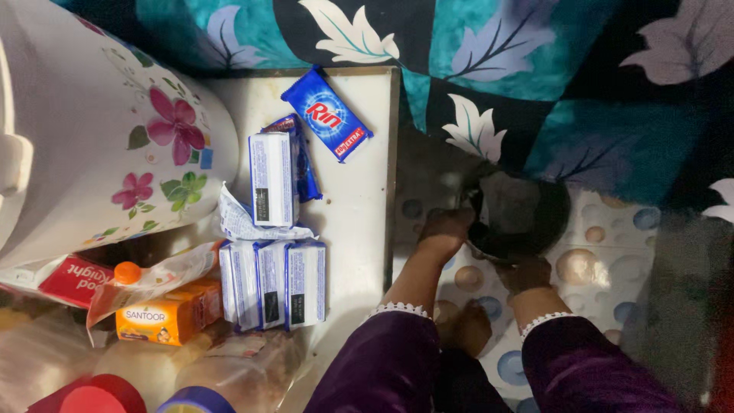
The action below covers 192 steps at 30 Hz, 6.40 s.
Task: The person organizes various items by taking small packets from a shelf, placing them into a black plastic bag, and then sorting other small objects and a tube from the shelf into the bag before placing the bag back on the shelf.
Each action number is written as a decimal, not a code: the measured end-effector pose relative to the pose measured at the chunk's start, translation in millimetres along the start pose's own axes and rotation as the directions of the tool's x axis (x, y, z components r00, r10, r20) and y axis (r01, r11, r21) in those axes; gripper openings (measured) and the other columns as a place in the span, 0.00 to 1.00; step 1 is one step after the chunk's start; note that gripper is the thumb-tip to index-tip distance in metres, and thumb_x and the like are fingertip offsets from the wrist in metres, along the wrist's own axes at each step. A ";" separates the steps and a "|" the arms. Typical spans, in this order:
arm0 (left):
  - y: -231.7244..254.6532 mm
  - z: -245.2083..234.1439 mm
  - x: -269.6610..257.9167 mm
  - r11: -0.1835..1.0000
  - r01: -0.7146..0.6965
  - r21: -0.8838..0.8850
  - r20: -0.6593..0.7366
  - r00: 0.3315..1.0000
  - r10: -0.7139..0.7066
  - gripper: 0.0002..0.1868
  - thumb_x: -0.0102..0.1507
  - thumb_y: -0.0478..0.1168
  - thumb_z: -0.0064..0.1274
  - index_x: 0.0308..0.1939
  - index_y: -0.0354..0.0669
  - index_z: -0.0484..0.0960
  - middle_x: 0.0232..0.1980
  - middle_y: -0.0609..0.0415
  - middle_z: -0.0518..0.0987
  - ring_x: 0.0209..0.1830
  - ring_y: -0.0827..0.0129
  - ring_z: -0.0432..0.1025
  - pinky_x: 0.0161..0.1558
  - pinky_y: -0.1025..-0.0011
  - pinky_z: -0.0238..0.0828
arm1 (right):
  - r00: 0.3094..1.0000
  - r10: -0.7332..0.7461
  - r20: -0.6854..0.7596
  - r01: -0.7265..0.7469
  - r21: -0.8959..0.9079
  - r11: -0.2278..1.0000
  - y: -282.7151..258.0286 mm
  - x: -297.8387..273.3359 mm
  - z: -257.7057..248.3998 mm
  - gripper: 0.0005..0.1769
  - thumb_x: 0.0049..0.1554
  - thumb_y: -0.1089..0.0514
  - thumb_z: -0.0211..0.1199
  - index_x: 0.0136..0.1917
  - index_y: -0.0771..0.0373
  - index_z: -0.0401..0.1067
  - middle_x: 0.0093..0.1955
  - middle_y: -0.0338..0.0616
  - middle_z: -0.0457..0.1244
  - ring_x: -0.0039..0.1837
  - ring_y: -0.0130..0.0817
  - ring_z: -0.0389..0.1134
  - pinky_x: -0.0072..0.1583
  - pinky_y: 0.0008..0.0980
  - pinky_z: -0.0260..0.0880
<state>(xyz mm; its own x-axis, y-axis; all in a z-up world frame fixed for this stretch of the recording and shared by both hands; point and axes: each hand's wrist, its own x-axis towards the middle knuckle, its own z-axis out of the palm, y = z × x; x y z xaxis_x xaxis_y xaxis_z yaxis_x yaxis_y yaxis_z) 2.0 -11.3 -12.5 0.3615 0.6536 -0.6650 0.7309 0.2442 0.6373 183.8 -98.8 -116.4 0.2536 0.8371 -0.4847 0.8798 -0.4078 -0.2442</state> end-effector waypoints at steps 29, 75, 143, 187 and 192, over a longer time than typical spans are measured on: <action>167.7 -69.5 -182.2 0.906 -0.393 -0.158 -0.071 0.920 0.387 0.28 0.60 0.36 0.43 0.65 0.40 0.76 0.68 0.37 0.73 0.67 0.43 0.68 0.65 0.58 0.63 | 0.916 0.254 -0.311 0.162 0.866 0.474 -68.2 -148.7 -202.2 0.25 0.60 0.66 0.59 0.70 0.61 0.74 0.74 0.52 0.61 0.67 0.39 0.61 0.64 0.34 0.60; 583.7 -271.1 -561.5 0.038 -0.865 0.501 -0.265 -0.111 0.958 0.34 0.56 0.27 0.49 0.68 0.42 0.75 0.75 0.36 0.66 0.78 0.42 0.57 0.76 0.47 0.49 | 0.075 0.176 -0.981 0.627 0.184 0.757 -194.3 -469.5 -767.9 0.43 0.59 0.56 0.64 0.81 0.67 0.52 0.81 0.56 0.50 0.81 0.47 0.52 0.78 0.45 0.52; 879.7 -172.1 -265.0 -0.092 -0.996 0.016 -0.042 -0.092 0.995 0.07 0.56 0.37 0.60 0.37 0.40 0.85 0.66 0.32 0.72 0.69 0.39 0.62 0.71 0.50 0.52 | 0.060 0.752 -0.656 -0.702 0.508 0.499 51.1 -222.3 -920.7 0.21 0.62 0.41 0.51 0.58 0.55 0.73 0.53 0.50 0.70 0.58 0.46 0.71 0.62 0.46 0.70; 1029.9 -201.3 -127.7 -0.310 -0.945 0.103 -0.290 -0.326 0.900 0.08 0.59 0.29 0.54 0.42 0.39 0.83 0.39 0.40 0.82 0.41 0.44 0.75 0.43 0.54 0.71 | 0.072 0.535 -0.842 -0.640 0.373 0.672 57.4 -227.0 -901.8 0.17 0.59 0.46 0.52 0.53 0.56 0.73 0.53 0.46 0.69 0.58 0.48 0.69 0.59 0.48 0.68; 1016.6 -175.9 -111.7 0.290 -0.801 -0.523 -0.041 0.364 0.931 0.13 0.58 0.26 0.53 0.45 0.42 0.83 0.39 0.49 0.77 0.37 0.62 0.74 0.42 0.60 0.79 | 0.204 0.573 -0.794 -0.534 0.400 0.745 54.4 -240.6 -907.3 0.18 0.62 0.44 0.49 0.51 0.55 0.74 0.55 0.45 0.68 0.61 0.47 0.67 0.62 0.46 0.67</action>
<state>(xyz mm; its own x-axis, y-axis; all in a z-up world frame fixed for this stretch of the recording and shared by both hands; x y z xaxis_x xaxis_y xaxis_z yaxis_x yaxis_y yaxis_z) 602.8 289.9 778.1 0.7881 0.4941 0.3670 -0.3804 -0.0778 0.9215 535.4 8.4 749.0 0.8748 0.2267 0.4283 0.3593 -0.8965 -0.2593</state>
